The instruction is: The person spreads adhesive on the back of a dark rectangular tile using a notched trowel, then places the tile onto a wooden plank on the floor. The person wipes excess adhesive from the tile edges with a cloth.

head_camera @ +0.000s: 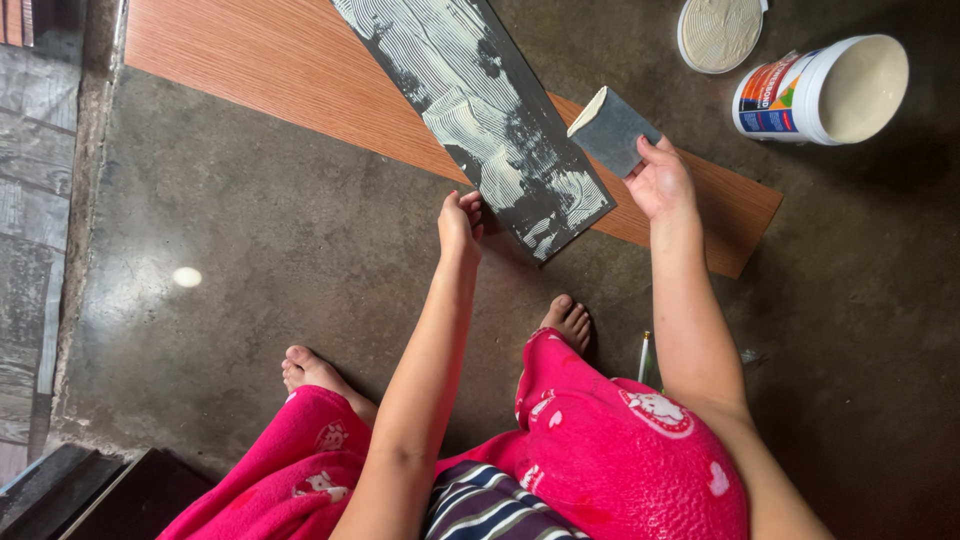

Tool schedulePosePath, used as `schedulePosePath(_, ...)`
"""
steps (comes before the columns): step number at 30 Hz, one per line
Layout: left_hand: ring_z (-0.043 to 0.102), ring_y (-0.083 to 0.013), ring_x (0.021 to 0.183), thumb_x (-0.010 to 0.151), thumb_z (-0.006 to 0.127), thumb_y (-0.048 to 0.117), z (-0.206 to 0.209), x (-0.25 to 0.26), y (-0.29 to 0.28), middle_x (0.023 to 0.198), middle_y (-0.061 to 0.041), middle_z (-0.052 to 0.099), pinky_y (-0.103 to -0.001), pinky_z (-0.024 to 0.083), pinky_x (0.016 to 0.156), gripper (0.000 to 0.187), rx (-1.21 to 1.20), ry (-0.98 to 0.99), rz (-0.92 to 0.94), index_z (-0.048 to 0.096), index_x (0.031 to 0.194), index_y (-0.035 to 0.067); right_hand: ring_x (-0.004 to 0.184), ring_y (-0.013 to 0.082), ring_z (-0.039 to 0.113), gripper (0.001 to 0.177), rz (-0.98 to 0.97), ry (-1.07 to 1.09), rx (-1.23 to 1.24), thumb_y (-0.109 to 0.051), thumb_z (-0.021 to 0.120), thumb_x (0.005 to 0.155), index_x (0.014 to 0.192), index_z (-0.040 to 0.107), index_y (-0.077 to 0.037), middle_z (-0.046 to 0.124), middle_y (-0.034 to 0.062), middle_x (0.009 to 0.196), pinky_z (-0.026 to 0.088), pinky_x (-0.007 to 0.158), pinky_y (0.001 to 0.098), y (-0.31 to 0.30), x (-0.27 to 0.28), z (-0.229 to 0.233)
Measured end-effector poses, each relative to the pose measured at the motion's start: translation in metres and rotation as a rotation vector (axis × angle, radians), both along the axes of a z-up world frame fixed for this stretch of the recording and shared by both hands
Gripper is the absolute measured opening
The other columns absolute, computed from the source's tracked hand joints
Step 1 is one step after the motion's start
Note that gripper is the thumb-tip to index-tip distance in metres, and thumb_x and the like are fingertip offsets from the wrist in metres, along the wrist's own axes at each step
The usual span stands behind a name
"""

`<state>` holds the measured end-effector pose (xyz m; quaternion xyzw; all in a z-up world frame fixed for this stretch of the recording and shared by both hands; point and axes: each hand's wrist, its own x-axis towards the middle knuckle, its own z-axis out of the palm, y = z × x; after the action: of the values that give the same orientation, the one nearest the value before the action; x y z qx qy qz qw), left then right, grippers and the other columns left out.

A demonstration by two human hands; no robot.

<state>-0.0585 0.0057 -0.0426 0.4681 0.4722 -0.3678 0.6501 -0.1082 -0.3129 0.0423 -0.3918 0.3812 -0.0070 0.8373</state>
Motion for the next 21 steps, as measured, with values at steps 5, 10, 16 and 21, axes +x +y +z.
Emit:
schedulePosePath(5, 0.062, -0.0163, 0.106, 0.099, 0.043, 0.043, 0.018, 0.010, -0.011, 0.102, 0.002, 0.072, -0.035, 0.041, 0.082, 0.038, -0.160, -0.027, 0.067, 0.068, 0.102, 0.014, 0.131, 0.0242, 0.057, 0.031, -0.023, -0.016, 0.006, -0.013, 0.055, 0.104, 0.135, 0.052, -0.008, 0.060, 0.0113, 0.139, 0.046, 0.114, 0.0443, -0.007, -0.002, -0.004)
schedulePosePath(10, 0.061, -0.0210, 0.112, 0.102, 0.045, 0.038, 0.048, 0.022, -0.020, 0.103, -0.004, 0.063, -0.046, 0.044, 0.094, 0.029, -0.245, -0.167, 0.053, 0.053, 0.128, 0.027, 0.136, 0.0267, 0.054, 0.034, -0.066, -0.092, 0.020, -0.011, 0.056, 0.104, 0.137, 0.052, -0.008, 0.058, 0.0116, 0.143, 0.043, 0.118, 0.0472, -0.027, -0.006, 0.009)
schedulePosePath(16, 0.064, -0.0196, 0.105, 0.108, 0.056, 0.027, 0.031, 0.035, -0.045, 0.111, -0.005, 0.067, -0.042, 0.055, 0.094, 0.031, -0.461, -0.382, 0.214, 0.053, 0.129, 0.004, 0.143, 0.0282, 0.052, 0.040, -0.178, -0.168, 0.016, -0.009, 0.059, 0.106, 0.145, 0.048, -0.007, 0.052, 0.0130, 0.152, 0.041, 0.125, 0.0488, -0.053, -0.008, 0.054)
schedulePosePath(21, 0.063, -0.0179, 0.102, 0.110, 0.056, 0.022, 0.020, 0.047, -0.053, 0.112, -0.006, 0.064, -0.039, 0.059, 0.091, 0.028, -0.553, -0.492, 0.231, 0.053, 0.131, 0.005, 0.143, 0.0267, 0.052, 0.046, -0.164, -0.177, -0.012, -0.009, 0.058, 0.105, 0.149, 0.046, -0.008, 0.053, 0.0109, 0.152, 0.041, 0.123, 0.0469, -0.047, -0.007, 0.073)
